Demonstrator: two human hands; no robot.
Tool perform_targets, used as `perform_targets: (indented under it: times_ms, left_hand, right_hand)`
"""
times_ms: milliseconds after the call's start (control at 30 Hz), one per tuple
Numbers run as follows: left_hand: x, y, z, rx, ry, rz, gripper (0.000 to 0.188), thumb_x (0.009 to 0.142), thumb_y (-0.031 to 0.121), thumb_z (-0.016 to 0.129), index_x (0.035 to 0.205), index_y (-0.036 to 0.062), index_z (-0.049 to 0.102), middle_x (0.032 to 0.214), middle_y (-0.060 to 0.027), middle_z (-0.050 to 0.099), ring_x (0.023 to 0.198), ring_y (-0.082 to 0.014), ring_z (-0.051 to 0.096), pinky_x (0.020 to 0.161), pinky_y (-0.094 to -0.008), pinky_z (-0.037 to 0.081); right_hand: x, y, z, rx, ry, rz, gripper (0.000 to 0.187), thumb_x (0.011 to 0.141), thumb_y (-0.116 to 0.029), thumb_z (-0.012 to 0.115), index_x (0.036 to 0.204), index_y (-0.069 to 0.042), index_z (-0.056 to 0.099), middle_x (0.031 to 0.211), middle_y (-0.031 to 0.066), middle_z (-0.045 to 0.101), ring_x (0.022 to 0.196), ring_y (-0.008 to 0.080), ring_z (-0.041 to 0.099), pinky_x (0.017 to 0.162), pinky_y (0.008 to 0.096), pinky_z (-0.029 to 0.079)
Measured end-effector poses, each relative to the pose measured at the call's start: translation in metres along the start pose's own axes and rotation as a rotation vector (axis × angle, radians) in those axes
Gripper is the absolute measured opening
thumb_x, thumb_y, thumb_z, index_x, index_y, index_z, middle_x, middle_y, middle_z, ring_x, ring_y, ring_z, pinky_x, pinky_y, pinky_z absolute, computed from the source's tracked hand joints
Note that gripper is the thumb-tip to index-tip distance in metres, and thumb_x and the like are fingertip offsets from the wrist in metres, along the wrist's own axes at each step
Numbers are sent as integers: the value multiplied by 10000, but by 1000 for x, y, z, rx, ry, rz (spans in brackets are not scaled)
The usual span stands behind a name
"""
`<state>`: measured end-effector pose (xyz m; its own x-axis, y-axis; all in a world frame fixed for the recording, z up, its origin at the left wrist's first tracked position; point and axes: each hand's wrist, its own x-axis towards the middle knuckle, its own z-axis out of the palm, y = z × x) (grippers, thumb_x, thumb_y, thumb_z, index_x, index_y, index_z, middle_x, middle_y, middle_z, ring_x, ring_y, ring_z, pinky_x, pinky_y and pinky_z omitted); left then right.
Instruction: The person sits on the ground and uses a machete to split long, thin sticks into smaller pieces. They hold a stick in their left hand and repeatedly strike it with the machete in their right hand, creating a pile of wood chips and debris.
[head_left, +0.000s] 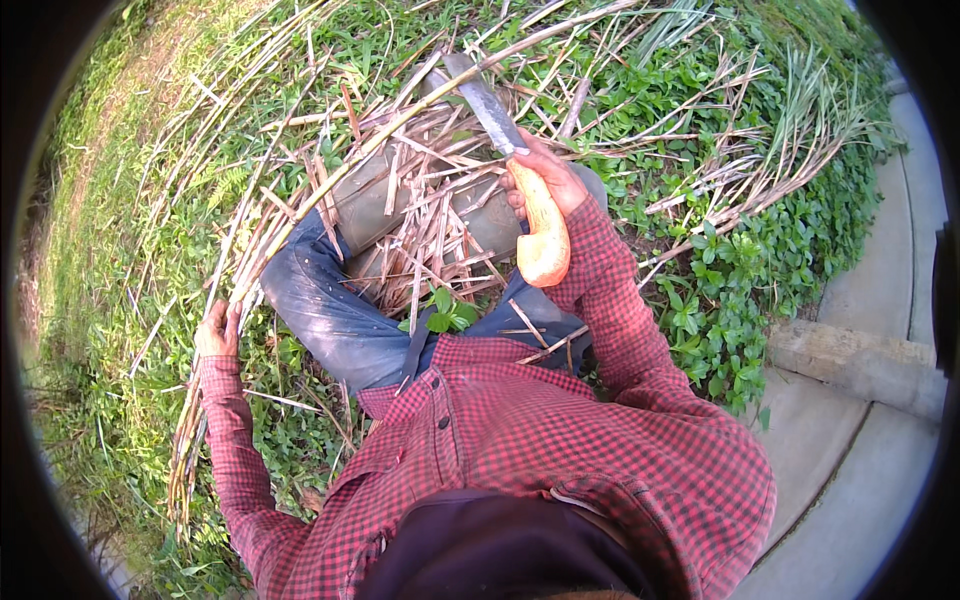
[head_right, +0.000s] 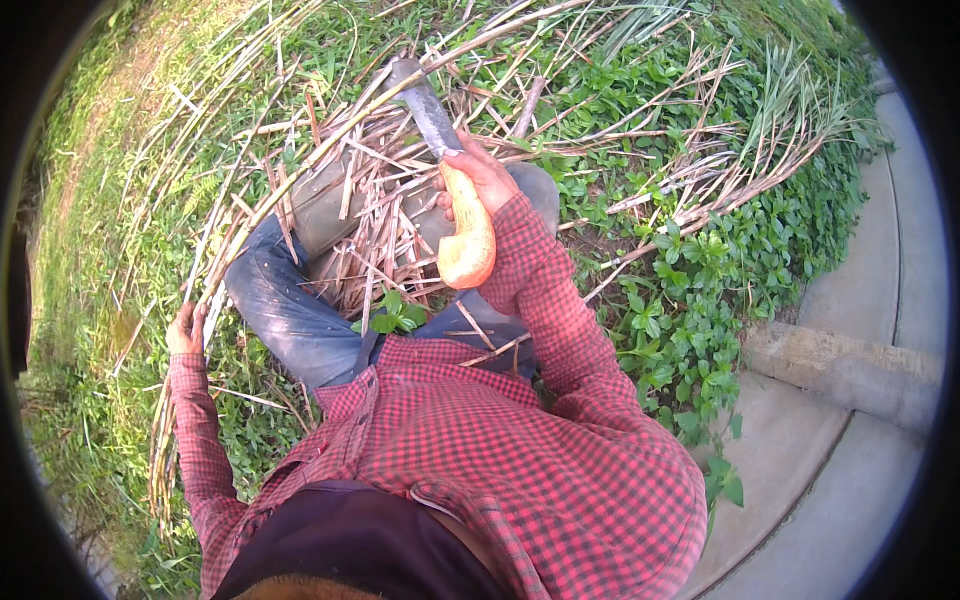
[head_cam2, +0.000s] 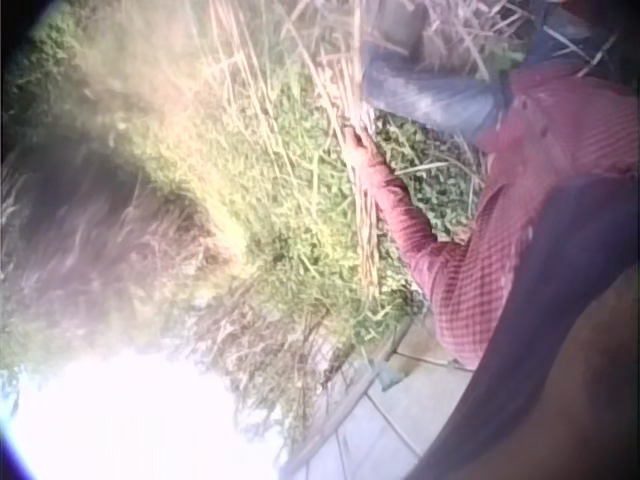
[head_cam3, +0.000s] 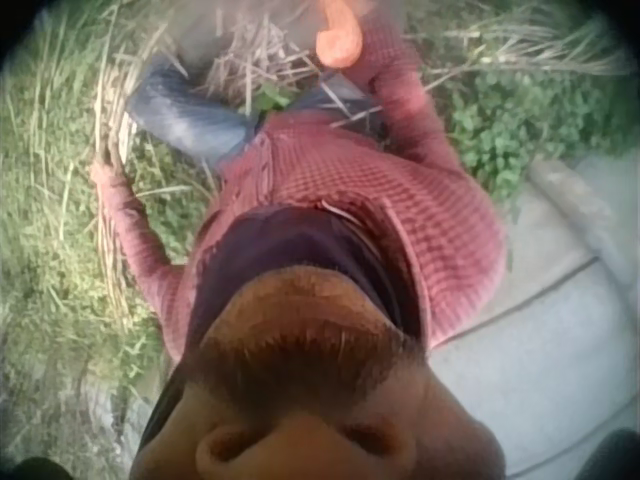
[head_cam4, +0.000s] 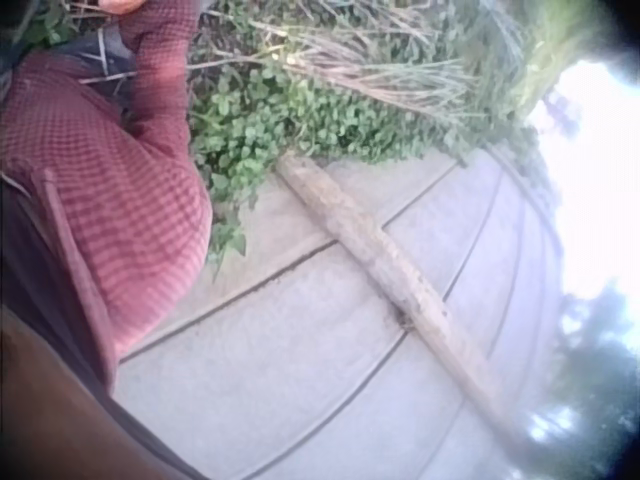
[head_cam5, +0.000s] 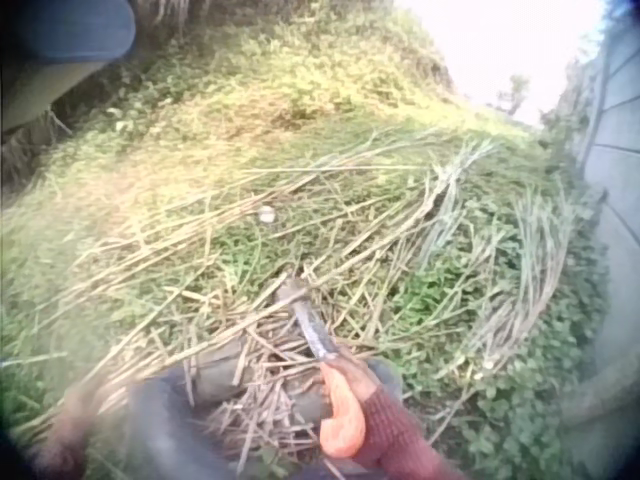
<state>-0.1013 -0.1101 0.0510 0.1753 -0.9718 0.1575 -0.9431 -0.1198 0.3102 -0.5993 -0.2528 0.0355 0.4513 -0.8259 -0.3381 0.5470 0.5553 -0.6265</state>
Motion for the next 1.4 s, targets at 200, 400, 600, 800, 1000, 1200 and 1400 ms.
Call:
perform_targets:
  times_ms: [200,400,600,800,1000,1200,1400]
  left_hand:
    - [0,11,18,12,-43,89,247,826,313,562,780,70,564,512,-79,464,438,-181,409,449,-308,349]
    - [9,12,0,190,-143,-24,235,824,295,561,825,61,582,571,-117,535,495,-241,506,482,-329,392]
    - [-38,-33,8,73,-50,13,247,804,290,592,815,43,595,582,-123,519,477,-250,470,484,-336,387]
    - [-22,-43,30,-60,168,94,302,813,315,580,695,43,524,480,-109,423,412,-227,405,437,-337,339]
    - [-27,-31,-10,108,-107,-118,309,794,301,614,765,-5,577,495,-72,449,439,-115,363,417,-285,316]
    - [-58,-79,4,129,-200,-206,301,776,273,635,743,-20,574,519,-80,483,455,-119,408,446,-290,364]
    - [-44,-64,10,48,-159,-141,412,797,342,598,614,8,442,499,-96,375,484,-164,319,472,-329,332]
  right_hand:
    - [-7,3,23,-119,141,17,724,803,-119,535,1386,-185,110,671,93,503,486,189,522,422,315,458]
    - [-10,36,25,-31,53,-3,648,783,-86,576,1351,-138,270,713,67,527,525,162,537,440,305,466]
    - [1,-36,-53,-13,250,-197,637,790,-139,529,1339,-220,215,673,91,482,480,193,511,399,315,444]
    - [-17,44,18,-29,-57,120,716,773,-51,578,1371,-208,216,684,57,524,538,154,532,431,278,452]
    - [-36,69,19,-126,115,-32,692,793,-126,585,1371,-171,207,667,46,528,449,144,512,396,274,446]
    - [-32,-29,-48,-272,549,-497,800,766,-51,577,1386,-185,89,672,83,511,487,184,539,403,323,476]
    - [40,-100,-97,-538,653,-438,778,741,-48,607,1376,-197,184,666,106,560,462,200,537,419,330,479]
